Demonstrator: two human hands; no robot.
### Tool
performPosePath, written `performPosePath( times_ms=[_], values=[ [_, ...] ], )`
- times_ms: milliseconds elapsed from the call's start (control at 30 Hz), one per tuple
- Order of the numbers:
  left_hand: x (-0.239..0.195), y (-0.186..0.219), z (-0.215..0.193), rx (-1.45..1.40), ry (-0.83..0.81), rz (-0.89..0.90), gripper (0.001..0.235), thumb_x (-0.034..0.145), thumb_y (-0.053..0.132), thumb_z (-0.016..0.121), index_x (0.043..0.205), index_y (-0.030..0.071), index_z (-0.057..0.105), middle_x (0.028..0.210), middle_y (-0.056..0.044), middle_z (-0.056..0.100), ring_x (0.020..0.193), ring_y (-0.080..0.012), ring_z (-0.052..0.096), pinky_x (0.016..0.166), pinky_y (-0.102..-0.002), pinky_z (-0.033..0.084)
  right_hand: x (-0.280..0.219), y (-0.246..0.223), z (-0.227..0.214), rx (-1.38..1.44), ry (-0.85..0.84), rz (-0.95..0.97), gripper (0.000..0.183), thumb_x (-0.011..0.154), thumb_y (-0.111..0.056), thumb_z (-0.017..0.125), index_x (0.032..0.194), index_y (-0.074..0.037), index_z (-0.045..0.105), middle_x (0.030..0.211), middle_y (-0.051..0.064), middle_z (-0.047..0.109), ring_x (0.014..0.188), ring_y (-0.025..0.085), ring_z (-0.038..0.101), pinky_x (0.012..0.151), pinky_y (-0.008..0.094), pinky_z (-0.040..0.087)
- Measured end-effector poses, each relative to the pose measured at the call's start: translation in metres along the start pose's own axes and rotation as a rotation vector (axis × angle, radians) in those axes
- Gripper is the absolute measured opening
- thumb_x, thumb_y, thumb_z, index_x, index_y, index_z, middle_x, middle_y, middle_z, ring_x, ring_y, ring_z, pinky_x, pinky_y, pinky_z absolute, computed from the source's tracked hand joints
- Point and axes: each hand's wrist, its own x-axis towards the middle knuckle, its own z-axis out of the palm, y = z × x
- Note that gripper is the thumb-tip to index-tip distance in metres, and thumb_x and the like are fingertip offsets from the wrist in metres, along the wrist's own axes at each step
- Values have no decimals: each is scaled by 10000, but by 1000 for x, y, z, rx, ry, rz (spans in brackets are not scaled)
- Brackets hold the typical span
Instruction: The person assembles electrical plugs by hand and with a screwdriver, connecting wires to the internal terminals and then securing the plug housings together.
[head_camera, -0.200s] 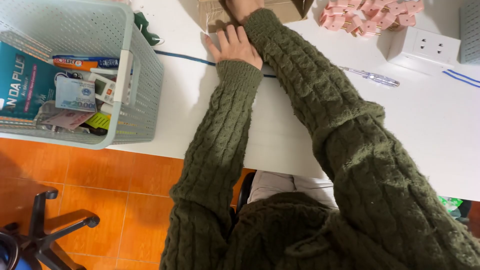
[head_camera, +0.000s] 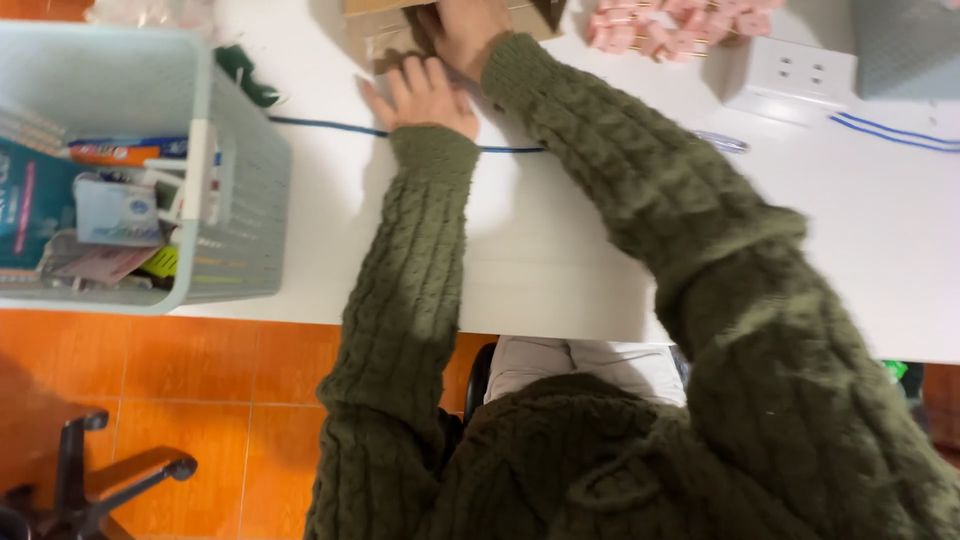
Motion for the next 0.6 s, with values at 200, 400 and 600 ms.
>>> performPosePath(
  times_ms=[200, 400, 600],
  values=[
    [-20, 4, -15, -359, 281, 478, 582, 1174, 556, 489, 1571, 145, 602, 1559, -170, 617, 1441, -453, 499, 1254, -750, 232, -116, 3, -188, 41, -64, -121, 251, 1114, -116, 721, 1338, -50, 812, 1276, 148, 836, 1104, 381, 774, 931, 514, 558],
    [-47, 82, -9, -409, 281, 1049, 345, 1079, 508, 787, 1182, 187, 713, 1209, -1, 698, 1163, -294, 611, 1134, -489, 400, -243, 27, -299, 24, 66, -90, 182, 1246, 7, 668, 1370, 11, 800, 1166, 164, 678, 1126, 385, 619, 1021, 499, 464],
    [-28, 111, -49, -229, 31, 969, 175, 1100, 318, 654, 958, 226, 697, 913, 56, 771, 990, -233, 591, 1088, -466, 365, -313, 70, -282, 160, 274, 43, 266, 1194, 18, 572, 1297, 31, 817, 1122, 177, 778, 1059, 304, 671, 1002, 477, 572]
  ],
)
